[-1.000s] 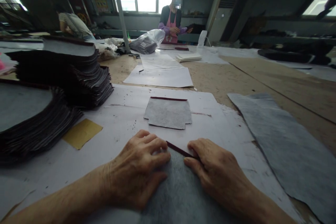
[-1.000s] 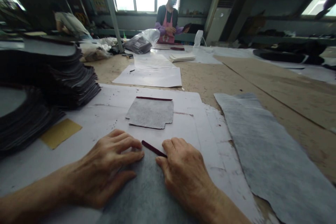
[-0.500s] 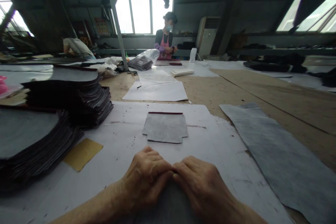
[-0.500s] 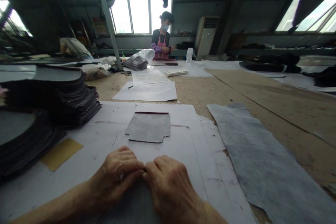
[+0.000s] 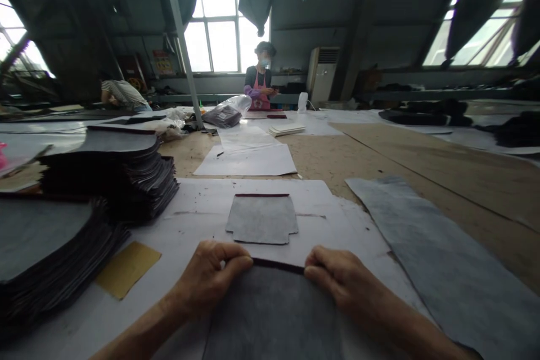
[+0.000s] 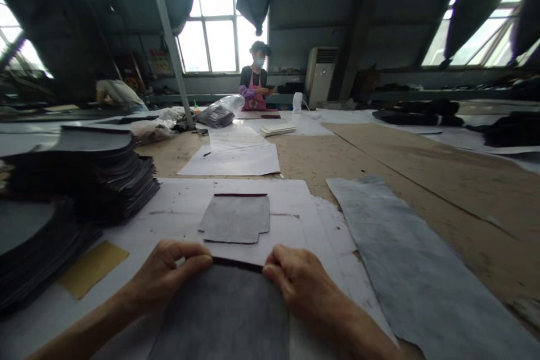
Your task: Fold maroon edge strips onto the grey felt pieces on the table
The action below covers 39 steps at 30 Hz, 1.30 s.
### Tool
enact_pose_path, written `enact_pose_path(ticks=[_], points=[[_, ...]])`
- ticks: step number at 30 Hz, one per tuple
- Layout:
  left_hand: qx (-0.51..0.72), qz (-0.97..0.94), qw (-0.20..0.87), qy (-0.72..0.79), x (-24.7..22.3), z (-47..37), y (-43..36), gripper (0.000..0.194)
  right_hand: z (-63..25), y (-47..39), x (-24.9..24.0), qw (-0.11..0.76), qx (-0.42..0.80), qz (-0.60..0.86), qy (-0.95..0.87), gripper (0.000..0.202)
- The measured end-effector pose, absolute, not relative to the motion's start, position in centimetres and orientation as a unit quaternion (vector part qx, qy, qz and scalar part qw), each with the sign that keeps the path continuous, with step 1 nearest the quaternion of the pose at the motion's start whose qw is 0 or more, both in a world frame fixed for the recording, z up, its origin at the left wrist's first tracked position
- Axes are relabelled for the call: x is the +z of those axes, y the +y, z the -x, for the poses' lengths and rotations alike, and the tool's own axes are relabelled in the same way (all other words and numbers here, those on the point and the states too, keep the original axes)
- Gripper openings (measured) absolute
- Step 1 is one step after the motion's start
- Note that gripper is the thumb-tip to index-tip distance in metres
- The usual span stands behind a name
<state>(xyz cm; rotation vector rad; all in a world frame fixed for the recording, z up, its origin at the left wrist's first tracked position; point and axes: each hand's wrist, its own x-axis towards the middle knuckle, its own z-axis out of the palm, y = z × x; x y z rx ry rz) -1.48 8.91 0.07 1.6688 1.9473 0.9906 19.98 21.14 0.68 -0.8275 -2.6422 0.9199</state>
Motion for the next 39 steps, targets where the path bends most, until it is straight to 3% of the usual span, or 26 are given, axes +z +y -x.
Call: enact_pose_path(ticks=[7, 17, 21, 26, 32, 39], points=[[0.391, -0.503, 0.349, 0.687, -0.3, 2.3, 9.4, 0.03, -20.1, 21.9, 0.6, 0.102, 0.398, 0.331, -0.849, 0.019], [0.427, -0.447, 0.35, 0.704, -0.6, 3.0, 9.7, 0.024, -20.1, 22.5, -0.2, 0.147, 0.385, 0.39, -0.823, 0.021], [0.446, -0.426, 0.361, 0.7, -0.9, 3.4, 9.5, 0.025, -19.9, 22.6, 0.2, 0.14, 0.492, 0.431, -0.744, 0.022], [0.432, -0.435, 0.402, 0.68, 0.6, 4.5, 9.7, 0.036, -19.6, 23.7, 2.7, 0.139, 0.597, 0.342, -0.712, 0.027], [0.412, -0.48, 0.295, 0.716, 2.7, 8.4, 15.3, 0.031, -14.8, 29.0, 3.3, 0.17, 0.523, 0.348, -0.759, 0.021], [0.341, -0.495, 0.15, 0.785, -1.0, 10.1, 20.3, 0.025, -10.2, 32.7, 0.4, 0.159, 0.331, 0.436, -0.821, 0.022]])
